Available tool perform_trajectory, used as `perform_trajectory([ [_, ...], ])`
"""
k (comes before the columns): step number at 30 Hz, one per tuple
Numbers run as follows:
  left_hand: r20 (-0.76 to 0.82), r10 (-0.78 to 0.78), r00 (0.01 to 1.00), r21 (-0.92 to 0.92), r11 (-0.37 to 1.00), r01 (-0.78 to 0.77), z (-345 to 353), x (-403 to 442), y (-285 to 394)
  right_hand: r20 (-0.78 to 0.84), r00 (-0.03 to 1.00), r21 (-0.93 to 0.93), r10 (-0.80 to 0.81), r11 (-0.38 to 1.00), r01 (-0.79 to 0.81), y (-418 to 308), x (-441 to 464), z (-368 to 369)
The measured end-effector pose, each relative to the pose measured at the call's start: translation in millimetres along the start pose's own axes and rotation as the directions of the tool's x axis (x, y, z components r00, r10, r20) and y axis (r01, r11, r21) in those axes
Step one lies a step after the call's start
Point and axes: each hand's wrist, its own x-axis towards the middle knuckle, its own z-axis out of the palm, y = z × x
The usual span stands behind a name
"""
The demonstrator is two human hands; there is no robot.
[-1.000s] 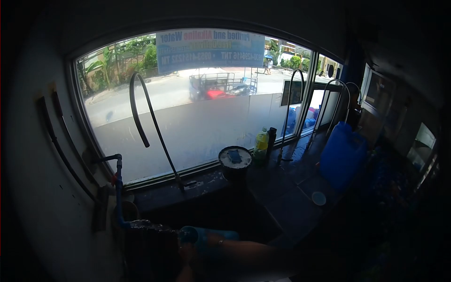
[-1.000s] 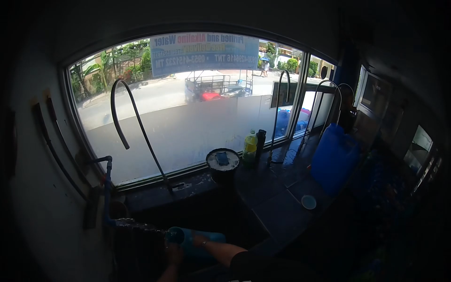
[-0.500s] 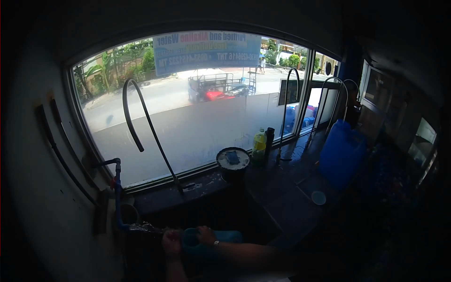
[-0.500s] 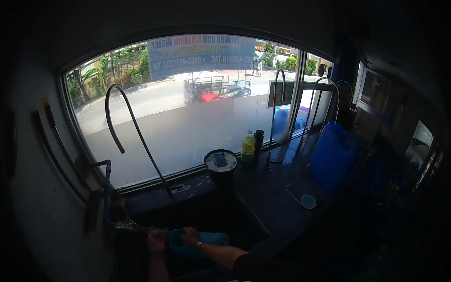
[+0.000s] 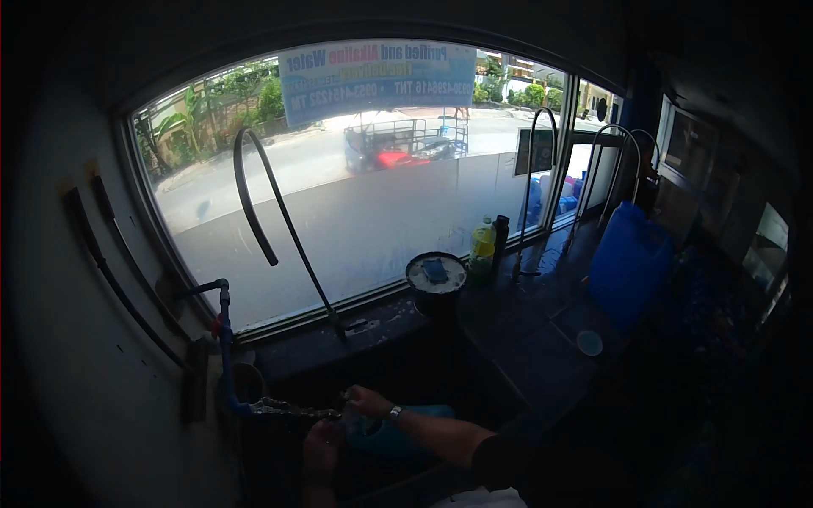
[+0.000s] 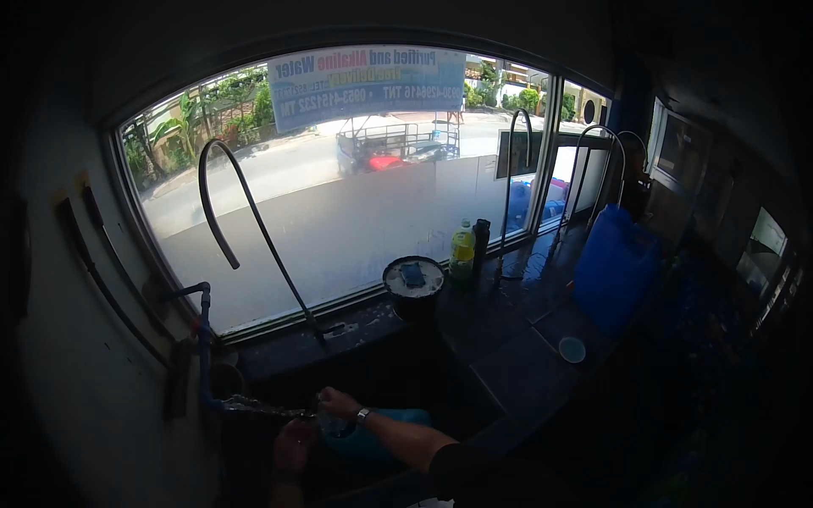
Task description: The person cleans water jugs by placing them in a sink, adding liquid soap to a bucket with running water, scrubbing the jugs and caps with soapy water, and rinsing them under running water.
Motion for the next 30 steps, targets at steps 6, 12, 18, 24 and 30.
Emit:
perform_trajectory([
  [6, 0.007, 0.164, 0.986, -0.095, 0.982, -0.163, -2, 32, -19, -0.030, 0.945, -0.453, 0.326, 0.838, -0.304, 56, -76, -14],
  [12, 0.012, 0.229, 0.973, 0.148, 0.962, -0.228, -50, 69, -94, -0.091, 0.937, -0.292, 0.338, 0.890, -0.349, 114, -46, -60],
  [18, 0.010, 0.690, 0.724, 0.951, 0.217, -0.219, -79, 101, -180, -0.142, 0.878, 0.238, 0.458, 0.876, -0.419, 42, -122, -192],
  [24, -0.101, 0.259, 0.960, -0.023, 0.965, -0.263, 0, 62, -106, -0.110, 0.971, 0.042, 0.212, 0.977, -0.209, 1, -202, -287],
  [30, 0.086, 0.202, 0.976, 0.516, 0.829, -0.217, -36, 75, -42, -0.047, 0.996, 0.086, 0.077, 0.994, -0.073, 54, -173, -221],
])
